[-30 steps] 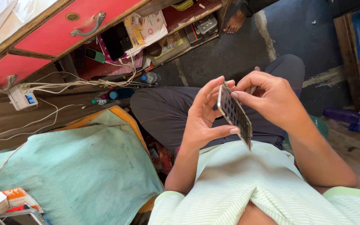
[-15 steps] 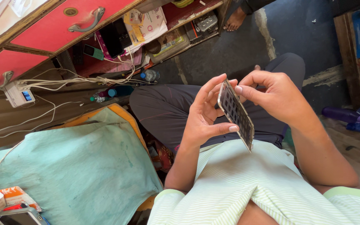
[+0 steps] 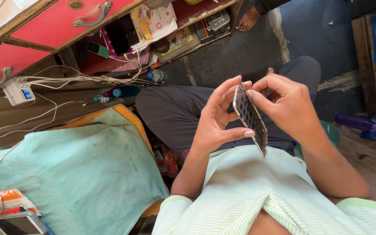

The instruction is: The person sits on the floor repairing a smartphone. They disassemble the phone, remove the mid-frame and battery, handle small internal components, use a soldering iron on a small part, work on the frame with tweezers, reassemble the phone, and press the screen and buttons to test the reassembled device.

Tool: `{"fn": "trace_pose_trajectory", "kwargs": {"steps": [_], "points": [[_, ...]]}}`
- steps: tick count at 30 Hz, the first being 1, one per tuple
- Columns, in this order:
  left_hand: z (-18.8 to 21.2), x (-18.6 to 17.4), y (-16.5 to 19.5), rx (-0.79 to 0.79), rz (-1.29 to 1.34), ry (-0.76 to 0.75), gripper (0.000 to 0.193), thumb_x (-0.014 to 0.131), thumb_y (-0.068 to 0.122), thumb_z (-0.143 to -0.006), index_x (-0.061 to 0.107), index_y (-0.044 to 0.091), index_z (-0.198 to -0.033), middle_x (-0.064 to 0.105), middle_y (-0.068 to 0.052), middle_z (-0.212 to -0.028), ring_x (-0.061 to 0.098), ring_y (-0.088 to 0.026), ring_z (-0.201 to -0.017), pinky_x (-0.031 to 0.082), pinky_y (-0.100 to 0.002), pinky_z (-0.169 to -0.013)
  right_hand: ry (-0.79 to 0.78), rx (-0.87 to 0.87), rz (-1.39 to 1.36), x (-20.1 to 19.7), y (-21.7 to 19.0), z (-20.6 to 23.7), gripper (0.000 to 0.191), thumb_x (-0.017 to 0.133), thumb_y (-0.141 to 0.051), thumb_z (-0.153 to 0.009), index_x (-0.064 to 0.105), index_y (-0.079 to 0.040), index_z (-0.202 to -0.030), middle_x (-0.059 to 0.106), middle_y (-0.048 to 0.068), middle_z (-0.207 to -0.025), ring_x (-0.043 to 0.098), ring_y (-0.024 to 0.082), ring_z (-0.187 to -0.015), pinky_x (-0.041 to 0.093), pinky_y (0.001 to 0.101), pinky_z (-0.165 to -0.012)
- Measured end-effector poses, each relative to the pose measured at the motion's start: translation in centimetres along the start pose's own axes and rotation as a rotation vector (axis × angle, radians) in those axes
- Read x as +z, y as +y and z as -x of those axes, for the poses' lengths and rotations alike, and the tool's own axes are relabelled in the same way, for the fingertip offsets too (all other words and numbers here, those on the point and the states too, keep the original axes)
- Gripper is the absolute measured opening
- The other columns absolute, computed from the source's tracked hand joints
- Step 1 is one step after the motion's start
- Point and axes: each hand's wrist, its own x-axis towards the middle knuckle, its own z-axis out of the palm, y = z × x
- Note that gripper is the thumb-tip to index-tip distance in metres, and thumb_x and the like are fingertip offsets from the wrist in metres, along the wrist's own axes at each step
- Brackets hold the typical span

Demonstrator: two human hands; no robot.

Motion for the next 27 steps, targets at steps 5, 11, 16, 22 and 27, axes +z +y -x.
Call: {"fn": "trace_pose_trajectory", "kwargs": {"steps": [5,11,16,22,27], "points": [[0.14,0.22,0.06,0.013,-0.085,0.014,0.1,0.088,-0.007,-0.078,0.035,0.007,-0.162,0.044,-0.016,-0.16,0.043,-0.022,-0.15,0.054,-0.043,-0.115,0.055,-0.036,-0.031,0.91,-0.05,0.47,0.015,0.073,-0.011,-0.097,0.074,0.0,-0.108,0.075,0.006,-0.092,0.07,0.007,-0.074,0.055,0.0219,-0.065],[0.06,0.15,0.2,-0.005,-0.026,0.015,0.102,0.088,-0.006,-0.078,0.035,0.007,-0.165,0.044,-0.017,-0.159,0.044,-0.023,-0.149,0.053,-0.045,-0.114,0.013,0.012,-0.082,0.3,0.09,0.53,0.018,0.073,-0.011,-0.097,0.075,-0.002,-0.112,0.077,0.005,-0.09,0.071,0.006,-0.078,0.055,0.0214,-0.067],[0.13,0.19,0.17,-0.005,-0.025,0.013,0.102,0.089,-0.005,-0.079,0.035,0.007,-0.165,0.044,-0.017,-0.159,0.043,-0.023,-0.15,0.052,-0.046,-0.116,0.032,-0.002,-0.046,0.41,-0.03,0.45,0.018,0.074,-0.009,-0.095,0.075,-0.001,-0.111,0.078,0.005,-0.09,0.072,0.007,-0.076,0.056,0.0219,-0.065],[0.0,-0.07,0.01,0.003,-0.009,0.009,0.099,0.088,-0.005,-0.08,0.035,0.007,-0.162,0.044,-0.018,-0.159,0.043,-0.024,-0.151,0.053,-0.046,-0.116,0.072,-0.087,-0.015,0.77,0.01,0.6,0.018,0.073,-0.009,-0.097,0.074,0.0,-0.112,0.077,0.007,-0.095,0.072,0.007,-0.08,0.057,0.022,-0.069],[-0.09,-0.27,-0.12,0.004,-0.001,0.005,0.101,0.088,-0.005,-0.08,0.035,0.008,-0.165,0.044,-0.019,-0.159,0.044,-0.024,-0.15,0.054,-0.046,-0.114,0.015,0.024,-0.121,0.19,0.39,0.61,0.019,0.071,-0.011,-0.098,0.075,-0.001,-0.114,0.077,0.004,-0.091,0.071,0.004,-0.081,0.056,0.0206,-0.07]]}}
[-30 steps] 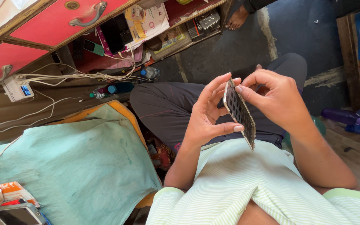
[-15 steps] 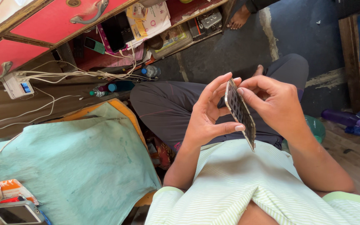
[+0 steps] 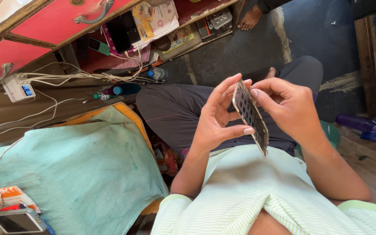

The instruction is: The person sits on the floor repairing a smartphone. They disassemble the phone, remove the mid-frame and battery, handle small internal components, use a soldering iron on a small part, work on the frame with tweezers, reassemble the phone, and press the screen and buttons to test the reassembled device.

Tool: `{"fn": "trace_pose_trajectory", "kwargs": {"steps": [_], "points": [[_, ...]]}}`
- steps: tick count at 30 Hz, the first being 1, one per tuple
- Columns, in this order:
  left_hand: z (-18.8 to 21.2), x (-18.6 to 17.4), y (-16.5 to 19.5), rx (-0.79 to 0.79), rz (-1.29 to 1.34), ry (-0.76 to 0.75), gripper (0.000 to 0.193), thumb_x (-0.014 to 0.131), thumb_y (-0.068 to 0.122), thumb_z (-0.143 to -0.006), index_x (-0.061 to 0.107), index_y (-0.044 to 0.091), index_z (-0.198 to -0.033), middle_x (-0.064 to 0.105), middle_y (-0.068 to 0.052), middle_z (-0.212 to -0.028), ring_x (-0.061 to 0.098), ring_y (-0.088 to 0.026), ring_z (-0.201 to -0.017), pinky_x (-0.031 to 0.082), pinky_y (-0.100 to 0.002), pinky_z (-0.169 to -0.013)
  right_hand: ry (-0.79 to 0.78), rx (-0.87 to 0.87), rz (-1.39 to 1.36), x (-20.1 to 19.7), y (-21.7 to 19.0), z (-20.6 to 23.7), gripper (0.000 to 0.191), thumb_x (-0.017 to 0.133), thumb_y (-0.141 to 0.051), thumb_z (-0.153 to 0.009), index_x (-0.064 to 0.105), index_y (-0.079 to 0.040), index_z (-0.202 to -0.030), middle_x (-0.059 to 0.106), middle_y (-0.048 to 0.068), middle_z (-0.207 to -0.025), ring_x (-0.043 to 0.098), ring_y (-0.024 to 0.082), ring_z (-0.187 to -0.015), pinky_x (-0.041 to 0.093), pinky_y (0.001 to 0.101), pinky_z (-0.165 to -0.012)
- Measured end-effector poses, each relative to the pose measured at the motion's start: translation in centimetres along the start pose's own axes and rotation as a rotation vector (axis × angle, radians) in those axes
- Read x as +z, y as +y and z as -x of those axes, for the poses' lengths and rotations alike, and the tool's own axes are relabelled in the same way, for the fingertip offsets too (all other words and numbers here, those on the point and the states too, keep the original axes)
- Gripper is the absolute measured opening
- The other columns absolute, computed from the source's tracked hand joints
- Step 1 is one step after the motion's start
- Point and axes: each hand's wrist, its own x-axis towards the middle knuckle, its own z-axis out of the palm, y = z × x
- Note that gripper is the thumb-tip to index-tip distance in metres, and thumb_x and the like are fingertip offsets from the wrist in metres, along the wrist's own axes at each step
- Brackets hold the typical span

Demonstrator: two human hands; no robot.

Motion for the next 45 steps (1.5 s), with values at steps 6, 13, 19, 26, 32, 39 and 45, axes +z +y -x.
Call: {"fn": "trace_pose_trajectory", "kwargs": {"steps": [6,13,19,26,32,39,45], "points": [[0.0,0.1,0.0,-0.001,-0.017,0.006,0.101,0.088,-0.005,-0.079,0.036,0.008,-0.164,0.044,-0.019,-0.158,0.045,-0.025,-0.148,0.055,-0.046,-0.112,-0.041,0.029,0.068,-0.3,-0.1,0.0,0.017,0.074,-0.011,-0.094,0.076,-0.001,-0.108,0.077,0.003,-0.087,0.067,0.004,-0.074,0.052,0.021,-0.063],[0.2,0.4,0.2,-0.008,-0.027,0.014,0.1,0.088,-0.005,-0.08,0.036,0.008,-0.164,0.044,-0.019,-0.159,0.044,-0.024,-0.15,0.054,-0.047,-0.114,-0.027,0.028,0.096,-0.1,-0.4,0.0,0.016,0.074,-0.011,-0.094,0.076,-0.001,-0.106,0.077,0.003,-0.087,0.068,0.004,-0.074,0.054,0.0217,-0.065],[0.2,0.3,0.3,-0.012,-0.012,0.018,0.101,0.088,-0.006,-0.079,0.036,0.009,-0.165,0.044,-0.018,-0.159,0.043,-0.025,-0.15,0.053,-0.047,-0.115,-0.03,0.026,0.089,-0.1,-0.1,0.1,0.016,0.074,-0.011,-0.094,0.075,-0.001,-0.108,0.077,0.004,-0.089,0.068,0.005,-0.075,0.055,0.0221,-0.066],[0.3,0.1,-0.1,0.015,-0.006,0.01,0.101,0.088,-0.006,-0.079,0.035,0.008,-0.163,0.045,-0.019,-0.159,0.043,-0.025,-0.151,0.052,-0.047,-0.117,-0.031,0.004,0.046,0.2,0.8,0.2,0.019,0.073,-0.01,-0.095,0.073,0.0,-0.111,0.076,0.004,-0.092,0.069,0.006,-0.079,0.056,0.0223,-0.07],[0.3,-0.8,-0.7,0.018,0.103,-0.03,0.1,0.089,-0.004,-0.081,0.034,0.008,-0.164,0.045,-0.019,-0.16,0.047,-0.025,-0.148,0.049,-0.042,-0.12,-0.053,-0.004,-0.08,0.1,1.9,0.3,0.017,0.072,-0.007,-0.096,0.072,0.001,-0.111,0.074,0.003,-0.096,0.069,0.006,-0.086,0.056,0.0217,-0.075],[0.4,-0.6,-0.7,0.005,0.071,-0.016,0.104,0.089,-0.003,-0.079,0.033,0.008,-0.166,0.044,-0.019,-0.16,0.047,-0.025,-0.148,0.052,-0.042,-0.116,-0.049,0.026,-0.164,0.2,2.3,0.3,0.018,0.071,-0.007,-0.098,0.071,0.002,-0.113,0.074,0.003,-0.097,0.067,0.004,-0.086,0.056,0.0206,-0.075],[0.3,-0.1,-0.3,0.008,0.054,-0.012,0.1,0.089,-0.004,-0.079,0.034,0.007,-0.161,0.044,-0.019,-0.16,0.048,-0.024,-0.147,0.053,-0.042,-0.114,-0.014,0.023,-0.08,0.4,2.1,0.5,0.018,0.071,-0.008,-0.098,0.072,0.003,-0.113,0.075,0.003,-0.095,0.068,0.005,-0.083,0.056,0.0204,-0.073]]}}
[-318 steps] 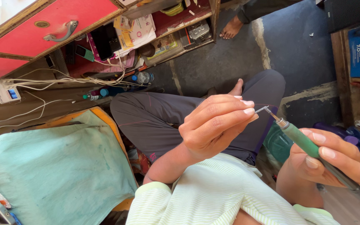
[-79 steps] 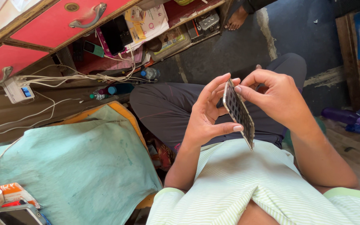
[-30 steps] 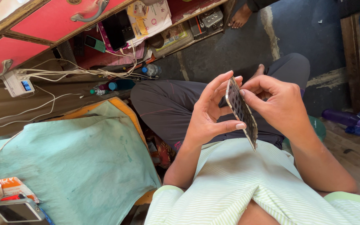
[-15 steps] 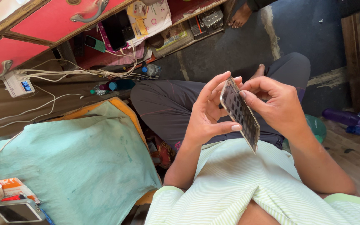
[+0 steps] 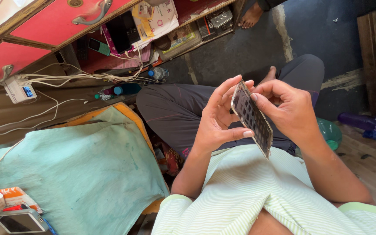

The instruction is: The person sits on the floor repairing a smartphone. They disassemble the phone, remove the mid-frame and battery, handle small internal components, use a soldering iron on a small part, work on the frame with tweezers, reassemble the phone, and press the screen and buttons to test the reassembled device.

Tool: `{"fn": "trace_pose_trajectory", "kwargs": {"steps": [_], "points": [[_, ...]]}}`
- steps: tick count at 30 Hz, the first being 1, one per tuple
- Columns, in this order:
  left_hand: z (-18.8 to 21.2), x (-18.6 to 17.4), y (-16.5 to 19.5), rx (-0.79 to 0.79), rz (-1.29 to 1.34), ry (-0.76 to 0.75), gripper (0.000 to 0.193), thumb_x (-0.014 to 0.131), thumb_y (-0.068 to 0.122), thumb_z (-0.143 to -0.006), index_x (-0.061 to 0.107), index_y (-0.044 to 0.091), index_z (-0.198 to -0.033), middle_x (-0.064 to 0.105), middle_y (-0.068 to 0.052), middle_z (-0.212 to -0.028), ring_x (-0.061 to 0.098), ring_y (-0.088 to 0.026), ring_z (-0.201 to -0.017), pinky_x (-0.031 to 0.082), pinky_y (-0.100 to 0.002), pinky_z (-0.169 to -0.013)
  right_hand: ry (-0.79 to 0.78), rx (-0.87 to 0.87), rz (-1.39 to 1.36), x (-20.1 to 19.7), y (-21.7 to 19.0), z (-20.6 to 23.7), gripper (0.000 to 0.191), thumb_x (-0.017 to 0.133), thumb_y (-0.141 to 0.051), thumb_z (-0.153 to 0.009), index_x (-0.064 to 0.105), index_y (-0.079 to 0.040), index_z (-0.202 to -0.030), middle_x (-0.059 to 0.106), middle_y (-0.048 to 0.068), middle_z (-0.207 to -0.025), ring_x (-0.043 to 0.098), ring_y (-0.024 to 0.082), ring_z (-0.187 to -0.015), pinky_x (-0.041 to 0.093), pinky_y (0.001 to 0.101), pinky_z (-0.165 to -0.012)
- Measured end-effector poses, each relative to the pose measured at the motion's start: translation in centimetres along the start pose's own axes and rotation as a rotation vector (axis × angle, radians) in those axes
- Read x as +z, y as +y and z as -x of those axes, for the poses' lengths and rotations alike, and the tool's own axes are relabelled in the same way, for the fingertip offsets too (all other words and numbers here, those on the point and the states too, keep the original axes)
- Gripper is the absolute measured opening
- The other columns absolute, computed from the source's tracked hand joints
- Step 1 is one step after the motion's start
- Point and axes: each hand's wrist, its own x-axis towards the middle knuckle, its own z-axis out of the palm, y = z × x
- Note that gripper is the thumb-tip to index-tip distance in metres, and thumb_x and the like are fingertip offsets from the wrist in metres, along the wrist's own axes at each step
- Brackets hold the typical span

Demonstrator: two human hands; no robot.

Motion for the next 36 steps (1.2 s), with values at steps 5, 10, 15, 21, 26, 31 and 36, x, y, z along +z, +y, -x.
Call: {"fn": "trace_pose_trajectory", "kwargs": {"steps": [5,10,15,21,26,31,36], "points": [[-0.1,0.3,0.0,0.007,-0.017,-0.008,0.099,0.089,-0.005,-0.08,0.034,0.008,-0.161,0.043,-0.017,-0.161,0.044,-0.023,-0.15,0.051,-0.042,-0.117,0.008,-0.004,0.009,0.1,-0.4,-0.1,0.016,0.07,-0.006,-0.097,0.071,0.002,-0.111,0.075,0.004,-0.095,0.068,0.004,-0.082,0.056,0.0207,-0.073],[0.0,0.4,0.0,0.006,-0.04,0.0,0.099,0.089,-0.005,-0.08,0.034,0.008,-0.161,0.043,-0.017,-0.161,0.042,-0.023,-0.151,0.051,-0.043,-0.118,0.016,-0.035,0.067,0.0,-1.2,-0.1,0.016,0.071,-0.005,-0.096,0.072,0.002,-0.11,0.076,0.004,-0.093,0.068,0.005,-0.079,0.056,0.0214,-0.07],[0.1,0.5,-0.1,0.009,-0.057,0.005,0.099,0.088,-0.006,-0.08,0.034,0.008,-0.161,0.043,-0.016,-0.161,0.042,-0.022,-0.151,0.051,-0.043,-0.118,0.055,-0.055,0.108,0.5,-2.0,0.0,0.016,0.072,-0.005,-0.095,0.072,0.001,-0.11,0.075,0.005,-0.09,0.068,0.006,-0.077,0.056,0.0223,-0.067],[-0.1,0.3,-0.3,-0.018,0.005,0.014,0.103,0.088,-0.006,-0.08,0.034,0.008,-0.166,0.042,-0.017,-0.161,0.046,-0.023,-0.147,0.051,-0.044,-0.117,0.111,-0.171,0.23,0.5,-2.8,-0.1,0.017,0.075,-0.004,-0.093,0.074,-0.001,-0.109,0.073,0.007,-0.093,0.069,0.01,-0.077,0.055,0.0248,-0.068],[0.0,0.4,-0.6,-0.029,0.027,0.017,0.103,0.087,-0.008,-0.079,0.034,0.008,-0.166,0.04,-0.018,-0.163,0.045,-0.023,-0.149,0.051,-0.044,-0.118,0.096,-0.149,0.253,0.3,-3.0,-0.4,0.013,0.076,-0.007,-0.094,0.076,-0.001,-0.106,0.074,0.007,-0.095,0.07,0.01,-0.075,0.055,0.0245,-0.066],[0.2,0.3,-0.6,-0.018,0.036,0.023,0.103,0.087,-0.008,-0.079,0.034,0.007,-0.166,0.042,-0.017,-0.162,0.047,-0.023,-0.146,0.052,-0.043,-0.115,0.081,-0.154,0.212,0.3,-2.7,-0.3,0.014,0.075,-0.006,-0.095,0.075,0.0,-0.107,0.074,0.007,-0.097,0.07,0.01,-0.079,0.056,0.0236,-0.07],[0.5,0.9,-0.7,0.01,-0.163,0.018,0.099,0.088,-0.007,-0.079,0.034,0.005,-0.161,0.04,-0.014,-0.162,0.042,-0.021,-0.152,0.052,-0.043,-0.117,0.069,-0.05,0.073,0.4,-2.2,-0.3,0.013,0.074,-0.006,-0.096,0.072,0.0,-0.108,0.075,0.007,-0.093,0.069,0.008,-0.081,0.057,0.0225,-0.073]]}}
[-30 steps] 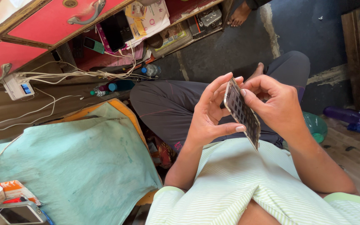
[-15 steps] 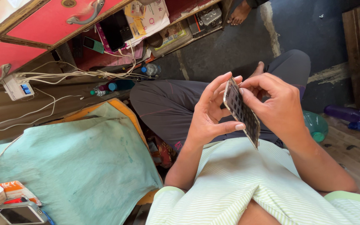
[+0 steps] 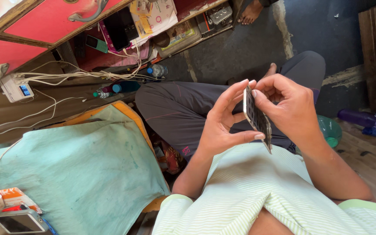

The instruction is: The person sits on the floor repairing a smartphone. They disassemble the phone, remove the mid-frame and battery, handle small internal components, use a soldering iron on a small part, work on the frame with tweezers, reassemble the phone, and press the screen and buttons to test the reassembled device.

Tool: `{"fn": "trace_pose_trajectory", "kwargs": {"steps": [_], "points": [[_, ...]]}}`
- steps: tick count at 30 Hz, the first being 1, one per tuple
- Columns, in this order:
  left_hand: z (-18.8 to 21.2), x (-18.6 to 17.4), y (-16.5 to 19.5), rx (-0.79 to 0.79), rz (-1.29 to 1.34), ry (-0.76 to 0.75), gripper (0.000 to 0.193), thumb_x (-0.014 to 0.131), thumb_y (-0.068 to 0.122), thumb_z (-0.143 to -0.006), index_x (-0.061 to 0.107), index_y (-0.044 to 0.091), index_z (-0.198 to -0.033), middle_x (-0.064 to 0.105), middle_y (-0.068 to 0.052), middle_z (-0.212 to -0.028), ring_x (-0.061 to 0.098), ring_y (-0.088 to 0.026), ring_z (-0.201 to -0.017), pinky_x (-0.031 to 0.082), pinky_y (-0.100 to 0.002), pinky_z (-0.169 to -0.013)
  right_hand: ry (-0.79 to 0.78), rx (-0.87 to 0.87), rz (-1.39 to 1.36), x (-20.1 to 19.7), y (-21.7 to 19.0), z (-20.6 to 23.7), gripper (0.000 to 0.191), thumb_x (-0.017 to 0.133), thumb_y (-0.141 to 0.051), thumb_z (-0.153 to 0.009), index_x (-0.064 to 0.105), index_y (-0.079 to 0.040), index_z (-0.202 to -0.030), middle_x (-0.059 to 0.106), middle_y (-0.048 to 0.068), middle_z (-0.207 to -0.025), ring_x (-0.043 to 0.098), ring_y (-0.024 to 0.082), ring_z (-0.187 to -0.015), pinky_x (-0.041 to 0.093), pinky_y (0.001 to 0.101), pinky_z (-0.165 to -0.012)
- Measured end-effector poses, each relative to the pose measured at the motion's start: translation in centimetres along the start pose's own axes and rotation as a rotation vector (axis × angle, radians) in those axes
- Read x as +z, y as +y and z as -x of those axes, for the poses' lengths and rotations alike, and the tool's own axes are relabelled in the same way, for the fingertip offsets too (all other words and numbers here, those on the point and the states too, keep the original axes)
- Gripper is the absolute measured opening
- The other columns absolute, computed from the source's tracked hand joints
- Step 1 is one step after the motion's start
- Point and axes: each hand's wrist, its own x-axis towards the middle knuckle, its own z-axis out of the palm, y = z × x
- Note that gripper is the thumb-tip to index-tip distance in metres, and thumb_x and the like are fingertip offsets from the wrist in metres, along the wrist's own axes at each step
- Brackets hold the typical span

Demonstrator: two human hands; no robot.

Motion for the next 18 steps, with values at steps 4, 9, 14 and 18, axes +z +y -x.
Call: {"fn": "trace_pose_trajectory", "kwargs": {"steps": [4,9,14,18], "points": [[-0.15,-0.06,0.19,-0.025,0.091,-0.009,0.098,0.088,-0.006,-0.081,0.033,0.005,-0.162,0.04,-0.015,-0.164,0.042,-0.024,-0.152,0.051,-0.045,-0.118,0.038,-0.085,0.057,-0.11,-0.04,0.14,0.014,0.075,-0.004,-0.096,0.074,0.001,-0.109,0.075,0.008,-0.098,0.071,0.01,-0.083,0.058,0.023,-0.074],[-0.19,0.08,0.27,-0.034,0.126,-0.013,0.099,0.087,-0.007,-0.082,0.031,0.006,-0.163,0.038,-0.016,-0.166,0.038,-0.025,-0.155,0.047,-0.045,-0.121,0.051,-0.088,0.097,-0.2,-0.17,0.13,0.012,0.075,-0.005,-0.096,0.074,0.002,-0.107,0.075,0.009,-0.097,0.072,0.01,-0.082,0.058,0.0235,-0.072],[-0.06,0.26,0.22,-0.03,0.139,-0.001,0.099,0.087,-0.007,-0.082,0.032,0.006,-0.164,0.038,-0.016,-0.165,0.039,-0.025,-0.154,0.048,-0.044,-0.12,0.049,-0.082,0.097,-0.12,-0.15,0.15,0.012,0.075,-0.006,-0.098,0.074,0.001,-0.108,0.075,0.008,-0.096,0.07,0.01,-0.081,0.056,0.0239,-0.07],[-0.1,0.13,0.16,-0.035,0.151,0.003,0.098,0.087,-0.008,-0.081,0.032,0.006,-0.162,0.038,-0.017,-0.165,0.04,-0.025,-0.153,0.048,-0.045,-0.12,0.041,-0.093,0.098,-0.15,-0.09,0.17,0.013,0.074,-0.006,-0.098,0.074,0.001,-0.11,0.074,0.008,-0.097,0.07,0.01,-0.081,0.056,0.0238,-0.071]]}}
